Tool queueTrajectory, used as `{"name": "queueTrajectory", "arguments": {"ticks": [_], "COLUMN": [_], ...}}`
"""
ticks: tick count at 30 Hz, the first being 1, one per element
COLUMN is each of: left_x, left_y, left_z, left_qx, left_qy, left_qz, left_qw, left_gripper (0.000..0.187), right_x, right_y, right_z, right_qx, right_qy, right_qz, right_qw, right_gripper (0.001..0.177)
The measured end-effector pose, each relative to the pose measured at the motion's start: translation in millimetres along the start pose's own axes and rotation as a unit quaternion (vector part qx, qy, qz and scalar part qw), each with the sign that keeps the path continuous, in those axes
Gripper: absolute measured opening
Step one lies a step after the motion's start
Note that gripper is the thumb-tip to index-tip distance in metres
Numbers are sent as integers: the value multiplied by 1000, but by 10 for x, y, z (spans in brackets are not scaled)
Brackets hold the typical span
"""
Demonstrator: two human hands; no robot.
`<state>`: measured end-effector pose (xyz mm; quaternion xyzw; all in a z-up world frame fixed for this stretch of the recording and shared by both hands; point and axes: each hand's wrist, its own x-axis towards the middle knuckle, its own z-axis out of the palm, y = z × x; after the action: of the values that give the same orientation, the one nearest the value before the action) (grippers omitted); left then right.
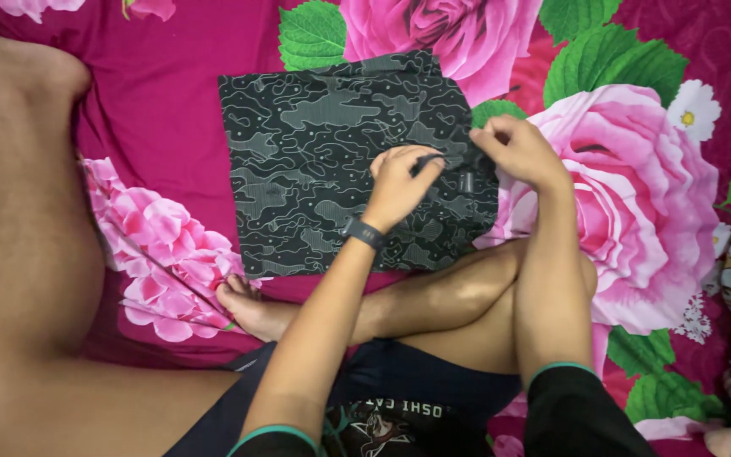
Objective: The recorder is folding several shirts while sitting on a bed with a floral patterned sheet.
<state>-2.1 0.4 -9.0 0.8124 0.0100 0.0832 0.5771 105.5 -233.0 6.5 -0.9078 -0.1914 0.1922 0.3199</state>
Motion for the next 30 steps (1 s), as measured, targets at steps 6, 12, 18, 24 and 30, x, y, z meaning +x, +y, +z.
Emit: {"name": "queueTrajectory", "arguments": {"ticks": [6,12,18,24,30], "left_x": [38,20,30,-17,-9], "left_y": [3,-40,35,-172,-107], "left_z": [-43,-70,-139,41,73], "left_qx": [-125,-81,-98,-37,-43], "left_qy": [-2,6,-38,19,22], "left_qz": [-141,-7,-93,-6,-55], "left_qw": [982,997,990,999,997], "left_gripper": [27,26,30,25,25], "right_x": [-98,16,151,90,-162], "right_y": [-329,-213,-258,-55,-260], "right_z": [-150,38,79,-3,-174], "right_qx": [145,234,269,101,152], "right_qy": [-117,7,103,123,115], "right_qz": [33,51,139,95,-39], "right_qw": [982,971,948,983,981], "right_gripper": [31,37,48,48,35]}}
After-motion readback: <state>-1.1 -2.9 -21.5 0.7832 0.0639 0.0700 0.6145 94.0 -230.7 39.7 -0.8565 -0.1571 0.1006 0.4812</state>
